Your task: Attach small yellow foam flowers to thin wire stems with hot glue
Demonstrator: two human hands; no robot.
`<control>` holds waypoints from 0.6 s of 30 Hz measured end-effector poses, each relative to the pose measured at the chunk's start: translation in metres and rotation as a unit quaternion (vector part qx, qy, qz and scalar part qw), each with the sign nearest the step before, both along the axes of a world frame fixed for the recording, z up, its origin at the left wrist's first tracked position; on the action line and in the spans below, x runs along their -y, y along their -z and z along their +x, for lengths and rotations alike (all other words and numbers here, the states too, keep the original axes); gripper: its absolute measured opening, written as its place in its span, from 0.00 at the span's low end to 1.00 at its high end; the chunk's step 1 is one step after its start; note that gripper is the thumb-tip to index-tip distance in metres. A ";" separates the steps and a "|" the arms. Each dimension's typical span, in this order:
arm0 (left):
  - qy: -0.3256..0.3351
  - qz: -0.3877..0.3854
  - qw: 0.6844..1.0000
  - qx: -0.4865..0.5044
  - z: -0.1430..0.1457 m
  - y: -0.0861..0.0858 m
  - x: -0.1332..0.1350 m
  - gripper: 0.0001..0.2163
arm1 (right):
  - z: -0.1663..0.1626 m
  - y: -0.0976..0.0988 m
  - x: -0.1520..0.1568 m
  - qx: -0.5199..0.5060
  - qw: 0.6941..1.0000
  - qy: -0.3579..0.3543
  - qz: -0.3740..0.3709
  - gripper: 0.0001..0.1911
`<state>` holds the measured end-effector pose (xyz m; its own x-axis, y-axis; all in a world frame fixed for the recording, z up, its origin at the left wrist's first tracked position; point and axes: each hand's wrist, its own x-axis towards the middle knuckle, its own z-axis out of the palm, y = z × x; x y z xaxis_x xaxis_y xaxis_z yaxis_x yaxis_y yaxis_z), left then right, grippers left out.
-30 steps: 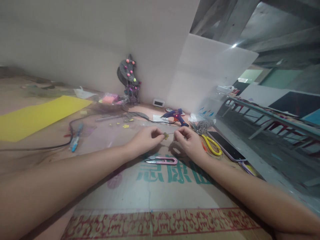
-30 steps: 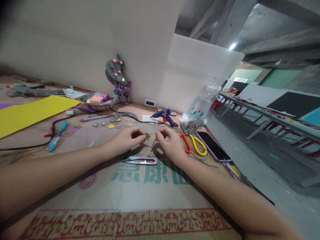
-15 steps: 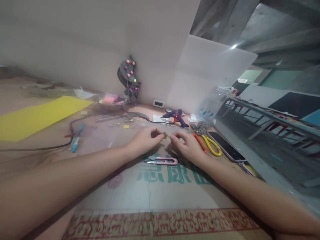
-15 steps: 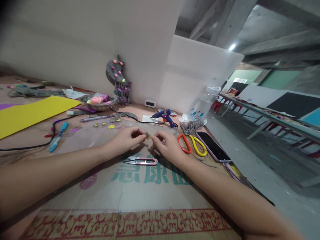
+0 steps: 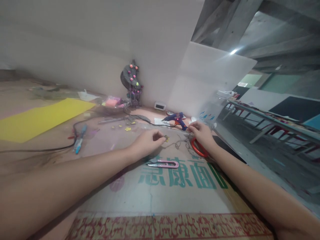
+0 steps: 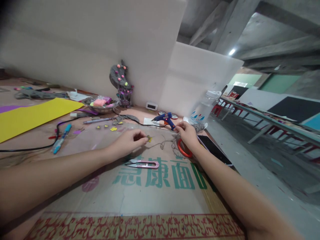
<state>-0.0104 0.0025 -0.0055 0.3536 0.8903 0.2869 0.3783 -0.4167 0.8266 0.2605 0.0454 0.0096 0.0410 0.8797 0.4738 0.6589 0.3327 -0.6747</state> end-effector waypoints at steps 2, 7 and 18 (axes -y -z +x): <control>0.000 0.002 1.000 -0.002 0.000 0.001 0.000 0.10 | 0.004 0.003 -0.004 0.020 1.000 0.011 0.014 0.07; -0.005 -0.005 1.000 -0.004 0.000 0.001 -0.001 0.11 | 0.011 0.010 -0.026 0.044 0.999 0.029 -0.003 0.25; -0.003 -0.014 1.000 0.001 0.000 0.002 -0.001 0.10 | -0.007 -0.002 -0.067 0.121 0.987 0.007 -0.103 0.20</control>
<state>-0.0105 0.0039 -0.0073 0.3486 0.8998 0.2624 0.3790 -0.3914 0.8386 0.2535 0.1123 0.0112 -0.0374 0.9587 0.2819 0.8124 0.1935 -0.5501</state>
